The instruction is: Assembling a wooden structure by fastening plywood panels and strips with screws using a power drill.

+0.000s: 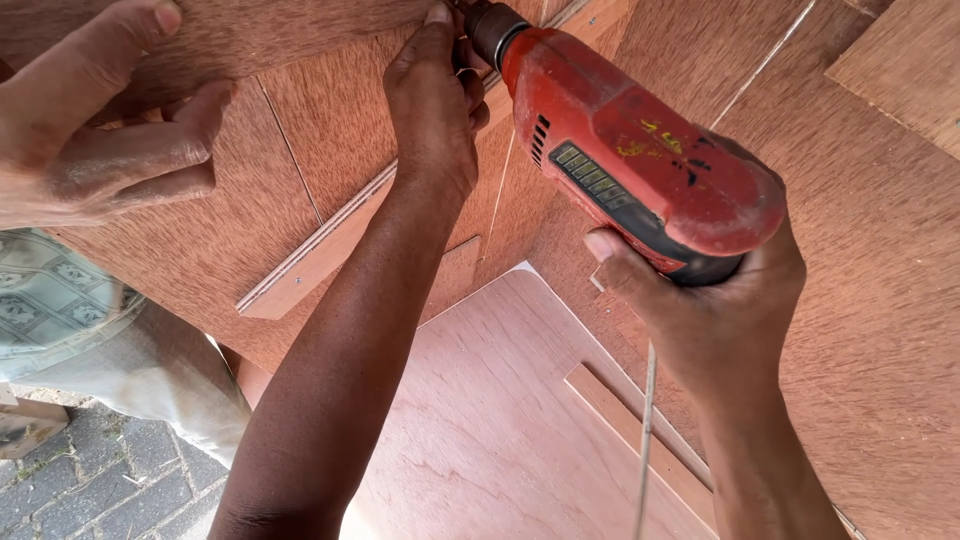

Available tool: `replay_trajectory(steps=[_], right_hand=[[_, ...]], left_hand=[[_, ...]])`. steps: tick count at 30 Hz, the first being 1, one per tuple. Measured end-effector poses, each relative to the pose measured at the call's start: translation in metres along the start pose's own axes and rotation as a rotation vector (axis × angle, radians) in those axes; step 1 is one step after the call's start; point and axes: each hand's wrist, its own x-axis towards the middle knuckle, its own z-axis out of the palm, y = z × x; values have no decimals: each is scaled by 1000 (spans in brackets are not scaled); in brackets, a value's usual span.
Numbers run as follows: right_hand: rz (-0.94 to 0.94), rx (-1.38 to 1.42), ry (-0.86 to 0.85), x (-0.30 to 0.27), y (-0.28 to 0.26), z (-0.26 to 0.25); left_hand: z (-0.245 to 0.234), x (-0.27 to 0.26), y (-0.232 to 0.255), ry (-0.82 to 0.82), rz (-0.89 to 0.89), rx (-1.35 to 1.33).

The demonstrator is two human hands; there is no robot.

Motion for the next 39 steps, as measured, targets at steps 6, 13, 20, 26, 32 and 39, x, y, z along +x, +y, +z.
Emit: replay_trajectory(steps=[6, 13, 20, 26, 32, 39], right_hand=[[111, 117, 30, 0, 1, 6], [-119, -28, 26, 1, 8, 3], [-64, 17, -29, -2, 0, 7], [-96, -9, 25, 0, 1, 7], [-143, -11, -39, 0, -3, 3], [-64, 4, 18, -3, -3, 3]], left_hand=[[0, -1, 3, 9, -8, 17], [4, -2, 3, 40, -22, 13], [2, -5, 12, 50, -37, 66], [5, -8, 13, 41, -51, 124], [2, -6, 9, 56, -57, 112], [9, -19, 14, 94, -75, 107]])
